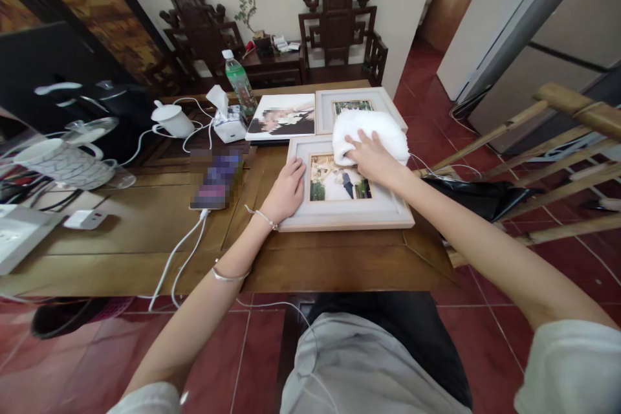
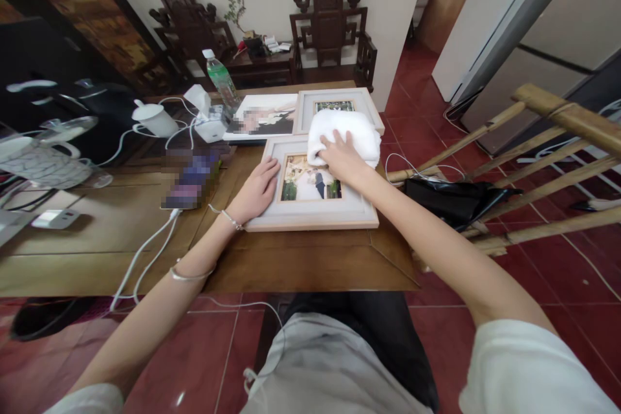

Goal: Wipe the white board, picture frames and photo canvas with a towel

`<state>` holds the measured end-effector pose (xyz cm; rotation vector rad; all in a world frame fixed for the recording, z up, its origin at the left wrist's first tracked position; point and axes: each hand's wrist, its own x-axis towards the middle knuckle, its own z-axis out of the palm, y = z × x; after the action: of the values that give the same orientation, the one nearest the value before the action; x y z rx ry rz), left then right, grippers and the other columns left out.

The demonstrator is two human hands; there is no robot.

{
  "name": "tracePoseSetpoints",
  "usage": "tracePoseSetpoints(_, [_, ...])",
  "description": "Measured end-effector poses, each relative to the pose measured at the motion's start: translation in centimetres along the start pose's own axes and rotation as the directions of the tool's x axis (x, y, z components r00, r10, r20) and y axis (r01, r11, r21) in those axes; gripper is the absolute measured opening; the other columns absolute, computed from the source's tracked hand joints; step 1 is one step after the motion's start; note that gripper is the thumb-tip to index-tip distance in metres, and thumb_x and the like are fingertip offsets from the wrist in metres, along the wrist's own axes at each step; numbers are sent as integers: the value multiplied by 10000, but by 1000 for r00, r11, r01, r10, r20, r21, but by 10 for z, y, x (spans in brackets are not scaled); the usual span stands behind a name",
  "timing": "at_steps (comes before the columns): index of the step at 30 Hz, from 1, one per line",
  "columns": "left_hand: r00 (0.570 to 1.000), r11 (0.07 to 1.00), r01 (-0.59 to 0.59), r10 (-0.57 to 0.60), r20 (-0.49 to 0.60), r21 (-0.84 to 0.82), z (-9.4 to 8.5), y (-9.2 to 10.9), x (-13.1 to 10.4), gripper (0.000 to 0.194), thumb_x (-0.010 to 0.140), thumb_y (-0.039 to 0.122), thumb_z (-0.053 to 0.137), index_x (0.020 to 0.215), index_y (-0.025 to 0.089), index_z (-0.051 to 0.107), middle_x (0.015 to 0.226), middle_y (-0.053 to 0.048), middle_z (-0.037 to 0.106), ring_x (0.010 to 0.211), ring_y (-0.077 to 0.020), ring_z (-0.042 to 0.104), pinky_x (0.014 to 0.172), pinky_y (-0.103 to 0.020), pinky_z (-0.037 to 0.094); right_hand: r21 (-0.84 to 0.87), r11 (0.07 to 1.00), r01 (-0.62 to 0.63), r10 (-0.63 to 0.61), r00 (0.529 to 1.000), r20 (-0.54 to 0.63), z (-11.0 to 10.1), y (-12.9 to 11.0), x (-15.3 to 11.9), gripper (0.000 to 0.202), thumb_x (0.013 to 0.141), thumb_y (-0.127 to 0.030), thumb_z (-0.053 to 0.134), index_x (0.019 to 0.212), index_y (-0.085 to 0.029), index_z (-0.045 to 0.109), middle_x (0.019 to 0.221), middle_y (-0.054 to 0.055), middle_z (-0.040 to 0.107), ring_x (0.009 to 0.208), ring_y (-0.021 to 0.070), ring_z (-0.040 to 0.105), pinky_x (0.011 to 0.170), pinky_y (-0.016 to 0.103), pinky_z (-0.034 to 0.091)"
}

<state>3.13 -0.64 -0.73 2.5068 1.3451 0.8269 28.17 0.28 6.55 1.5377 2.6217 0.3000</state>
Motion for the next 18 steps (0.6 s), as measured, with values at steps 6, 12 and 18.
tracePoseSetpoints(6, [1000, 1000, 5, -5, -11, -5, 1, 2, 0, 462, 919, 185, 406, 1355, 107, 540, 1452, -165, 509, 1445, -306, 350, 1211, -533, 283, 53, 990, 127, -134, 976, 173, -34, -35, -59, 438, 799, 34, 433, 1127, -111, 685, 1433, 194, 516, 1275, 390, 467, 978, 522, 386])
tracePoseSetpoints(12, [999, 1000, -2, 2, -35, 9, 1, 3, 0, 455, 915, 174, 394, 1335, 103, 553, 1436, -155, 526, 1436, -304, 367, 1207, -517, 302, 290, 925, 246, -324, 909, 261, -78, -65, -114, 328, 750, 29, 479, 902, -159, 701, 1038, 137, 707, 929, 269, 646, 800, 357, 468])
tracePoseSetpoints(18, [1000, 1000, -5, 5, -23, 15, 1, 2, 1, 453, 915, 169, 394, 1331, 92, 556, 1436, -167, 525, 1437, -307, 365, 1208, -520, 300, 227, 950, 214, -241, 966, 96, -41, -59, -90, 482, 732, 55, 451, 1102, -144, 687, 1399, 164, 568, 1303, 331, 483, 976, 449, 432])
